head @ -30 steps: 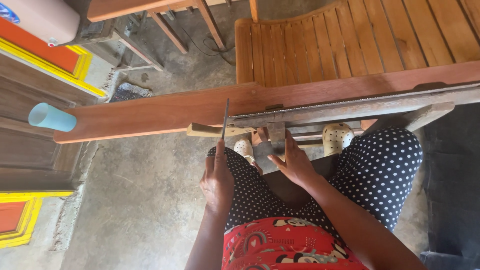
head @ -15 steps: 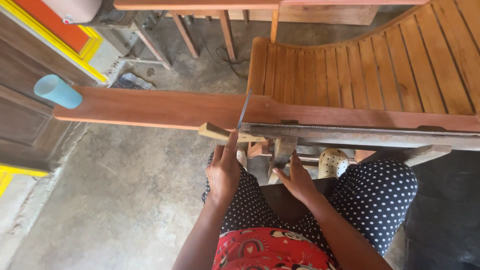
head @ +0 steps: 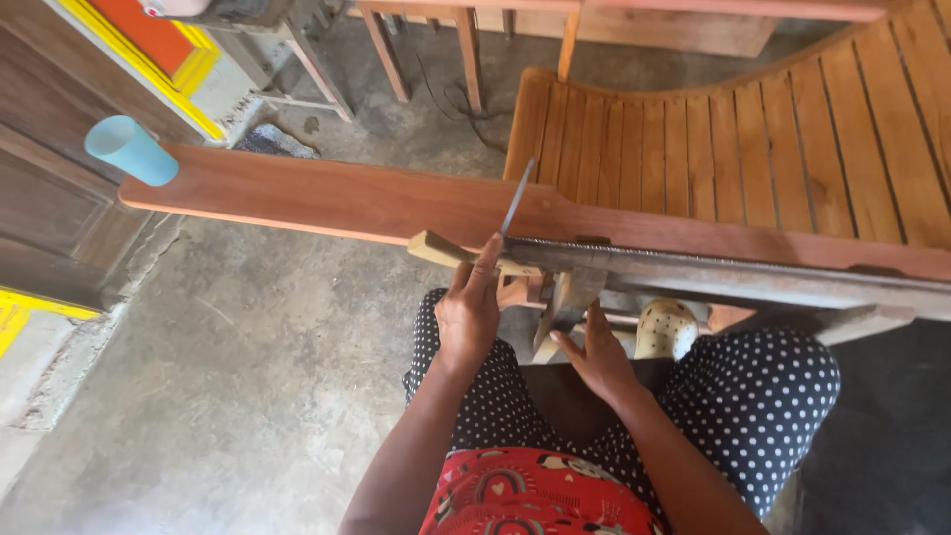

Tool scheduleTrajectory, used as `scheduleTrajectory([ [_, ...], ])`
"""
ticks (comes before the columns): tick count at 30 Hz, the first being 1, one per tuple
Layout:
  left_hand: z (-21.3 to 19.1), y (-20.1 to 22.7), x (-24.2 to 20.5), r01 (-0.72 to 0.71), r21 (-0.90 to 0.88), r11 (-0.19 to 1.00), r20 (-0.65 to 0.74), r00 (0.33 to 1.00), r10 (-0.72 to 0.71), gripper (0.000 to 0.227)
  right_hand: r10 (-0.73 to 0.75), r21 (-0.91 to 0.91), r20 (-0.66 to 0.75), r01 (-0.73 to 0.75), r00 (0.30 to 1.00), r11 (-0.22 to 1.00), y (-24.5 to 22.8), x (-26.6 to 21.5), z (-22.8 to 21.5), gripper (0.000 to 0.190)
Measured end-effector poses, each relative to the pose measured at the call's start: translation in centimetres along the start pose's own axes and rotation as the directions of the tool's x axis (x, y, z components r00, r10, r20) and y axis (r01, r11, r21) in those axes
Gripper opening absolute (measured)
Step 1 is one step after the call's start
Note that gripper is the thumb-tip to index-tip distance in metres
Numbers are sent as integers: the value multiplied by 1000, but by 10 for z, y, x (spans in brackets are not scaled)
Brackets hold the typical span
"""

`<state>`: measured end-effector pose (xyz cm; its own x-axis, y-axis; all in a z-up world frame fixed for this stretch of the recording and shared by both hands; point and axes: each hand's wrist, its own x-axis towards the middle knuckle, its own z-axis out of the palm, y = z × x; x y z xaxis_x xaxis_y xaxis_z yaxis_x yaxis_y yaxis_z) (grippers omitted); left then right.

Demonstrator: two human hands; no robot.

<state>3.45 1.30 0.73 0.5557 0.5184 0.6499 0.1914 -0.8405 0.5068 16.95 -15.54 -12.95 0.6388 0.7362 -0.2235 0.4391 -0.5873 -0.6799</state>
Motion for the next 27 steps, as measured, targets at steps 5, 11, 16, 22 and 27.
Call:
scheduleTrajectory([
  [5, -23, 3, -13, 137, -164, 977, 55, 990, -130, 49, 2, 33, -1, -2, 1000, 999, 0, 1, 0, 112],
  [11, -29, -4, -45, 80, 45, 996, 62, 995, -82, 51, -9, 62, -31, 11, 999, 998, -10, -4, -2, 110],
  [16, -28, -5, -52, 33, 144, 989, 139, 989, -53, 55, -21, 121, -63, 29, 998, 992, -11, -3, -3, 105],
  [22, -10, 5, -7, 43, 156, 987, 208, 975, -75, 58, 17, 40, -28, -16, 999, 999, 8, 6, 8, 109],
  [27, -13, 10, 14, 55, -131, 990, 129, 991, -38, 54, 17, -15, -11, -18, 1000, 1000, 15, 6, 10, 110],
])
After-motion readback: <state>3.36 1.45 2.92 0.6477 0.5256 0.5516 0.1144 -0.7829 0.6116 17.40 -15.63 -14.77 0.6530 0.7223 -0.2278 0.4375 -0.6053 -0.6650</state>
